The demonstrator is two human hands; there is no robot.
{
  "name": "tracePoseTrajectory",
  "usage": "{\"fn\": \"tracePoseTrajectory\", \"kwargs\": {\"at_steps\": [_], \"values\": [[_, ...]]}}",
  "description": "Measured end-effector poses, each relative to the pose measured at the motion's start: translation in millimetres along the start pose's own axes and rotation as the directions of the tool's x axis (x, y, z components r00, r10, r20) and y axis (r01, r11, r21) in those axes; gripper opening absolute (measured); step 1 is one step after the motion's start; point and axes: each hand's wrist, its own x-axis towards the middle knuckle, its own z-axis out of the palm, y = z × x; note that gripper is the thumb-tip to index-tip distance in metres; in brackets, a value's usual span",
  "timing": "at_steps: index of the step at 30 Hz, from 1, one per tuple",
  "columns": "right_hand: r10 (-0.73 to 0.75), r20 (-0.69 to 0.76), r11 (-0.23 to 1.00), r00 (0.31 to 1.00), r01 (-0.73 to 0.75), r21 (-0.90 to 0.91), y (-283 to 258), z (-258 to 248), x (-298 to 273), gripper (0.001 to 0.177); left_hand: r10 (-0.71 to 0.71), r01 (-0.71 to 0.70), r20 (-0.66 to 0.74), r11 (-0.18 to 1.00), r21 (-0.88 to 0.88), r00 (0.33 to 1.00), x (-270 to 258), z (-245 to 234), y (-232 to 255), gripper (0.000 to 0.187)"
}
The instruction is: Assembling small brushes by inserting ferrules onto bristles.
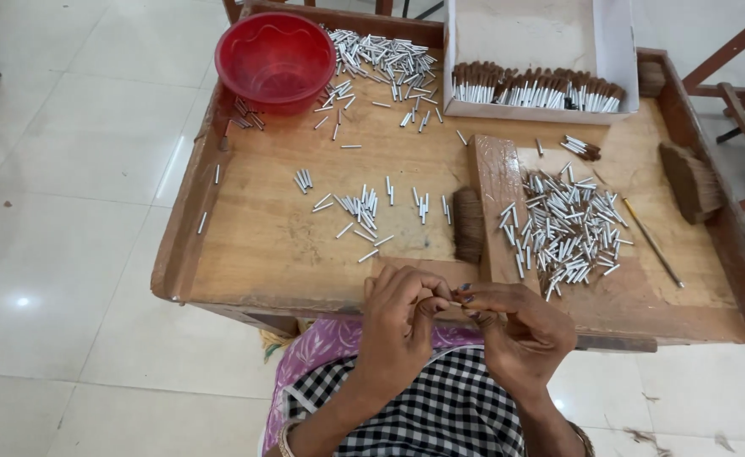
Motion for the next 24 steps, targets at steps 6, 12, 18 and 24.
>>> {"fn": "tracePoseTrajectory", "kwargs": {"at_steps": [6,12,18,24], "values": [[-0.051,-0.009,0.980,0.999,0.048,-0.195,-16.7,-4.2,2.8,0.022,0.028,-0.028,-0.003,1.000,0.004,1.000,-0.3,5.2,5.3,0.018],[-0.241,0.132,0.776,0.962,0.273,-0.568,-37.5,-11.8,6.0,0.025,0.117,-0.103,-0.061,0.975,0.197,0.991,-3.0,6.0,12.4,0.018],[-0.105,0.175,0.860,0.979,0.178,-0.478,-48.0,-10.8,15.2,0.036,0.159,-0.108,-0.128,0.937,0.331,0.979,-6.9,10.3,12.4,0.020],[-0.182,0.238,0.833,0.954,0.279,-0.478,-43.8,-9.8,8.2,0.038,0.145,-0.105,-0.098,0.938,0.330,0.985,-6.7,8.5,15.3,0.022]]}}
